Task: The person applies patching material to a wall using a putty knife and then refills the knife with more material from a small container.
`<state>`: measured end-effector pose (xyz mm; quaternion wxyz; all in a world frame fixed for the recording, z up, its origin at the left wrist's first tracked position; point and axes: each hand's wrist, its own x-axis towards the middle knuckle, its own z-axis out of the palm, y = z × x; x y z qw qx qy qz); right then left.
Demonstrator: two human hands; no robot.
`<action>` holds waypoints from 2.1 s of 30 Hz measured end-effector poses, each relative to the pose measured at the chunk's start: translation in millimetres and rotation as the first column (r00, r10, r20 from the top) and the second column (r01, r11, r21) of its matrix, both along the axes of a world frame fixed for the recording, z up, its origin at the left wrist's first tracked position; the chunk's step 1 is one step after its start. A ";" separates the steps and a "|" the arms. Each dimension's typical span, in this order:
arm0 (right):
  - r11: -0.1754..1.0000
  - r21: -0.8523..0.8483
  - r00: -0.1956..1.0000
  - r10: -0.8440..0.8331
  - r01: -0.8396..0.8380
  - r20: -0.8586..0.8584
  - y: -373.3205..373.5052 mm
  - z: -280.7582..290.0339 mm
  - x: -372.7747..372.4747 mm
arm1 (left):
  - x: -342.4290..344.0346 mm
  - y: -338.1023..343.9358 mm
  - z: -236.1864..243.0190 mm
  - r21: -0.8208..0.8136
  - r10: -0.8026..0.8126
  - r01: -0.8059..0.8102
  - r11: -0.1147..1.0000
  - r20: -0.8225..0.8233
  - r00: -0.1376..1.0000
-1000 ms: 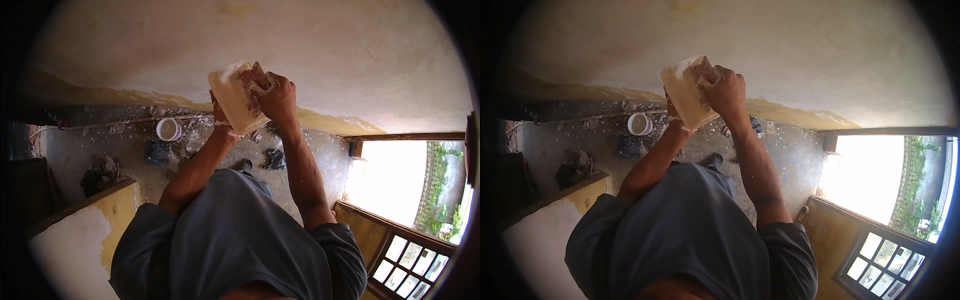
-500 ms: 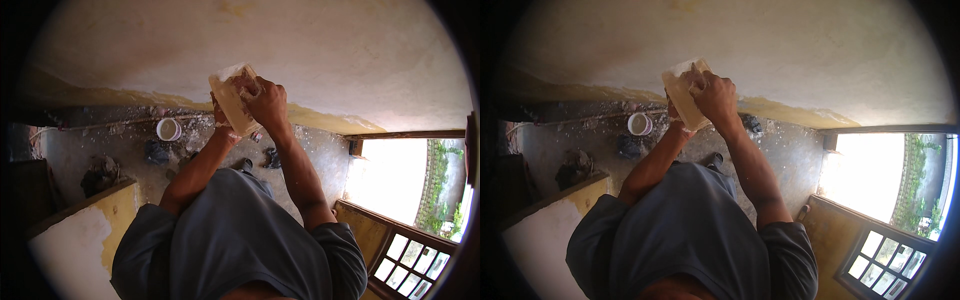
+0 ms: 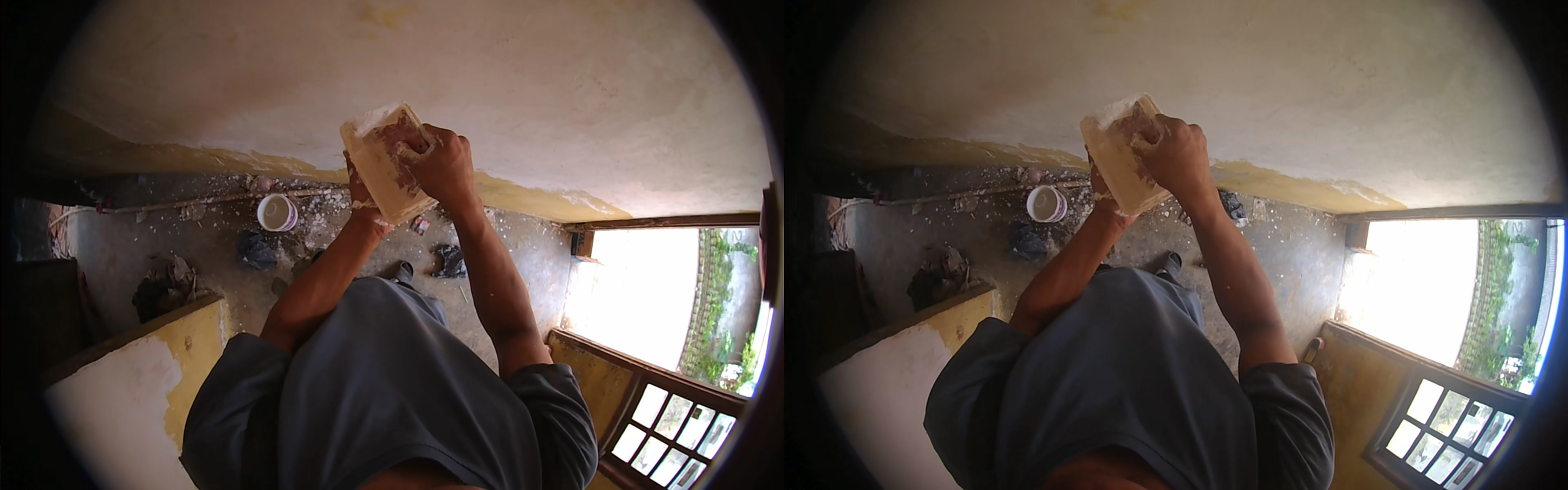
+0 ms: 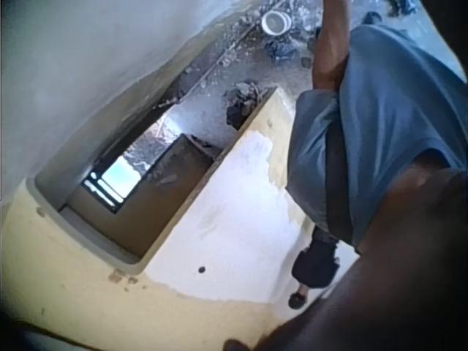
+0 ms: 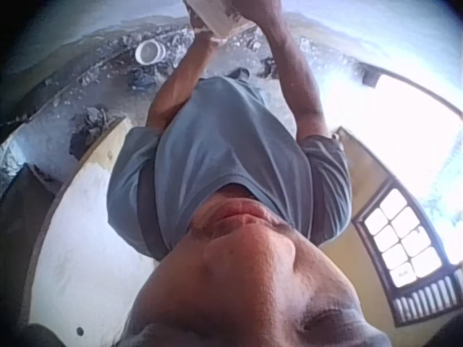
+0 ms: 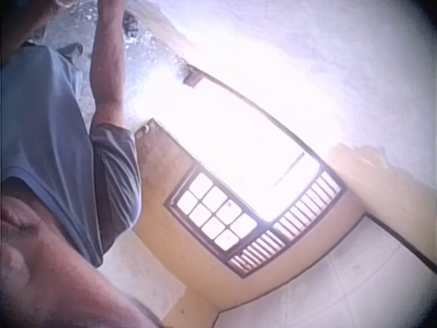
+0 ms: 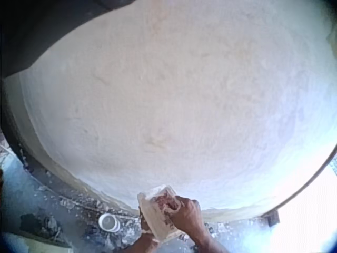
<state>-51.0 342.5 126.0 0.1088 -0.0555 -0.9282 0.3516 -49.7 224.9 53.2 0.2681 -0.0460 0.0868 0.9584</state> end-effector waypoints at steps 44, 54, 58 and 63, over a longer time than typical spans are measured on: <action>0.992 -0.118 0.999 0.042 -0.043 -0.009 -1.0 15.4 7.5 | 1.3 1.7 -9.4 0.000 0.033 -0.033 0.999 -0.003 0.999; 0.998 -0.066 0.998 0.008 -0.012 -0.060 -19.8 6.7 2.5 | -2.0 7.6 -12.1 0.033 0.110 -0.111 0.993 0.025 0.994; 0.998 0.021 0.997 -0.062 0.061 0.052 -11.2 7.5 -2.3 | 3.6 2.5 -11.3 0.202 0.014 -0.006 0.979 -0.038 0.999; 0.999 0.051 1.000 -0.018 0.019 -0.022 -21.4 10.3 5.7 | 2.7 5.5 0.3 0.078 0.064 -0.062 0.995 -0.018 0.998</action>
